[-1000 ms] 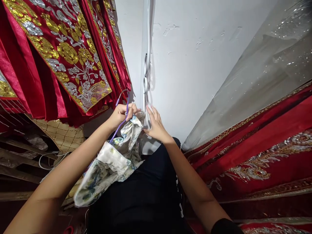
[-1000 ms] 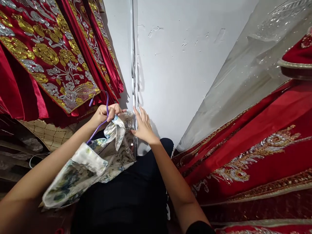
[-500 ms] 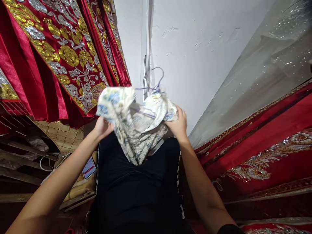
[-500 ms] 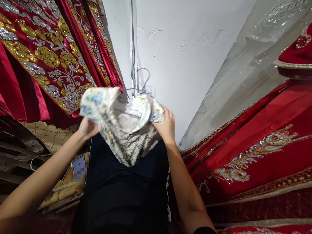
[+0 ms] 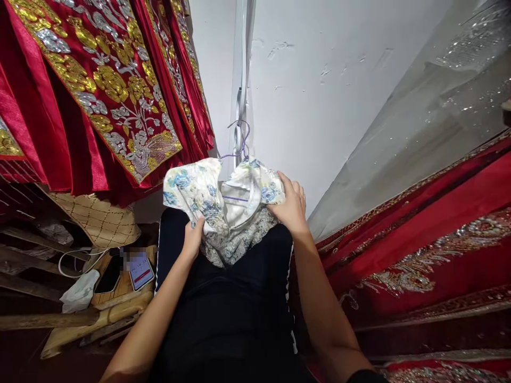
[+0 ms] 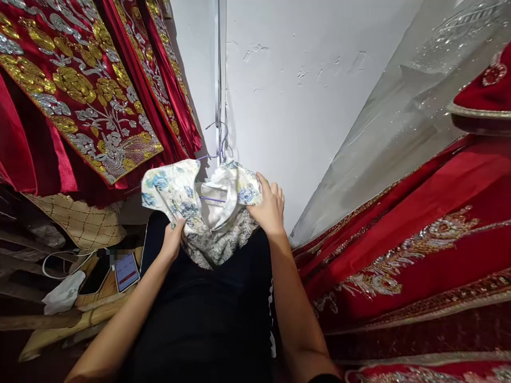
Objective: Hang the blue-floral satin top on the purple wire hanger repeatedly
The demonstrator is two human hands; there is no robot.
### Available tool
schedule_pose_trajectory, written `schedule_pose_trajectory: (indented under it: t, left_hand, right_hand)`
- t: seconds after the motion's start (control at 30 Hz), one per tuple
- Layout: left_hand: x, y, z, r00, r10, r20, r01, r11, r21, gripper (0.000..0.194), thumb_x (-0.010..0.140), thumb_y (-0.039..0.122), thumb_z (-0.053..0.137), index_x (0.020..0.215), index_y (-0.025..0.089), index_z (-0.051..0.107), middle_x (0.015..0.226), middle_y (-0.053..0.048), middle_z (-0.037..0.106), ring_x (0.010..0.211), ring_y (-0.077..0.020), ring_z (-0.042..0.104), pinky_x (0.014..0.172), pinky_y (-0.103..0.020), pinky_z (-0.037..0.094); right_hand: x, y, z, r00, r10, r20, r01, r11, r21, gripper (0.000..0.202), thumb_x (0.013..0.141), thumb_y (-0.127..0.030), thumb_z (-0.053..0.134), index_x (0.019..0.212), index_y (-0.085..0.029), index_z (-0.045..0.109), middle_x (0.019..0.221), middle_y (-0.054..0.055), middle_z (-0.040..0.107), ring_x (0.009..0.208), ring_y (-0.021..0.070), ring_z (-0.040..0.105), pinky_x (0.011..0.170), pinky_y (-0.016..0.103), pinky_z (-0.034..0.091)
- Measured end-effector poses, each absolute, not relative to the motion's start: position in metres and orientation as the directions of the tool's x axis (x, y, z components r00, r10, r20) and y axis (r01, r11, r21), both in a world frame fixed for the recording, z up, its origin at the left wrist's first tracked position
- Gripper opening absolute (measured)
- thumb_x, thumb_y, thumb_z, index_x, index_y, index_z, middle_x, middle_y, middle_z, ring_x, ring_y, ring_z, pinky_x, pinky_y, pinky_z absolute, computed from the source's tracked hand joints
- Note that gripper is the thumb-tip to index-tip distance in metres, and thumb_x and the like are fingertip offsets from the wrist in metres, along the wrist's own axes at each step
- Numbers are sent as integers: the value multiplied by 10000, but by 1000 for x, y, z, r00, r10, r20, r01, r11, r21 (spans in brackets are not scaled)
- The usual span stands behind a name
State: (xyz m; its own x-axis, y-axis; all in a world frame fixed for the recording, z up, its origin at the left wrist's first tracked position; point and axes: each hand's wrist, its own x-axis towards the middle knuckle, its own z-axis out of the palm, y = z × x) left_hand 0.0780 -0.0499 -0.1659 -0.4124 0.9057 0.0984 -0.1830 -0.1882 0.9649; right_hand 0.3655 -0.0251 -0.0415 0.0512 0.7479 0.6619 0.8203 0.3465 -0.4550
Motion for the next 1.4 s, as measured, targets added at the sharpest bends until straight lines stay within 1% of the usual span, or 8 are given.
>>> schedule_pose_trajectory:
  t: [0.23, 0.4, 0.6, 0.67, 0.73, 0.83, 0.93, 1.4]
  left_hand:
    - [71, -67, -178, -422, 902, 89, -243, -207, 948, 522, 830, 454, 751, 1240, 140, 679, 1322, -153, 671, 1261, -299, 623, 1112, -434, 463]
    - [65, -76, -182, -389, 918, 80, -178, -160, 971, 539, 778, 430, 800, 1206, 119, 696, 1264, -164, 700, 1210, -317, 652, 1077, -452, 490]
    - [80, -89, -198, -305, 951, 41, -141, -88, 986, 511, 796, 442, 777, 1192, 125, 711, 1271, -155, 701, 1219, -331, 646, 1081, -479, 480]
    - [84, -90, -199, -280, 959, 51, -132, -91, 987, 513, 792, 439, 780, 1193, 126, 713, 1275, -149, 700, 1237, -335, 634, 1108, -486, 455]
    - [88, -90, -198, -249, 967, 54, -125, -87, 988, 521, 782, 440, 787, 1184, 116, 716, 1258, -149, 709, 1239, -343, 630, 1122, -497, 438]
    - [89, -91, -196, -163, 985, 49, -180, -79, 980, 551, 777, 441, 793, 1202, 102, 705, 1248, -154, 712, 1235, -352, 631, 1117, -501, 442]
    - [87, -95, -195, -103, 994, 32, -306, -62, 950, 606, 771, 406, 807, 1291, 128, 663, 1314, -143, 681, 1237, -331, 633, 1110, -473, 457]
    - [88, -107, -186, -63, 995, -72, -491, 32, 870, 719, 716, 337, 858, 1370, 168, 613, 1331, -138, 672, 1247, -330, 626, 1137, -458, 443]
  right_hand:
    - [382, -23, -89, 258, 738, 623, 425, 492, -760, 679, 748, -266, 612, 1423, -224, 550, 1391, 108, 575, 1298, 279, 518, 1124, 437, 399]
    - [383, -29, -115, 530, 700, 479, 205, 442, -873, 464, 839, -336, 428, 1151, -110, 687, 1114, 143, 704, 1073, 262, 640, 966, 393, 500]
    - [346, -52, -144, 691, 648, 320, 225, 228, -947, 536, 844, -393, 552, 1319, -150, 492, 1384, 201, 525, 1151, 264, 550, 973, 392, 463]
    - [321, -58, -153, 613, 735, 288, 208, 202, -957, 400, 868, -404, 539, 1198, -179, 561, 1219, 160, 627, 1039, 252, 598, 907, 379, 495]
    - [294, -59, -162, 431, 876, 219, 174, 157, -972, 313, 878, -479, 540, 920, -188, 648, 858, 97, 692, 761, 219, 635, 710, 334, 525]
    - [263, -53, -172, 94, 995, 24, 121, 13, -993, 518, 877, -653, 488, 665, -196, 612, 562, 38, 591, 499, 166, 545, 502, 281, 436]
    - [247, -46, -175, -39, 996, -77, 70, -74, -995, 524, 856, -683, 502, 625, -216, 555, 527, 15, 543, 473, 152, 498, 483, 272, 383]
    - [247, -54, -185, -99, 995, -28, -13, -30, -999, 213, 818, -411, 551, 744, -222, 486, 602, -49, 494, 510, 108, 440, 501, 230, 333]
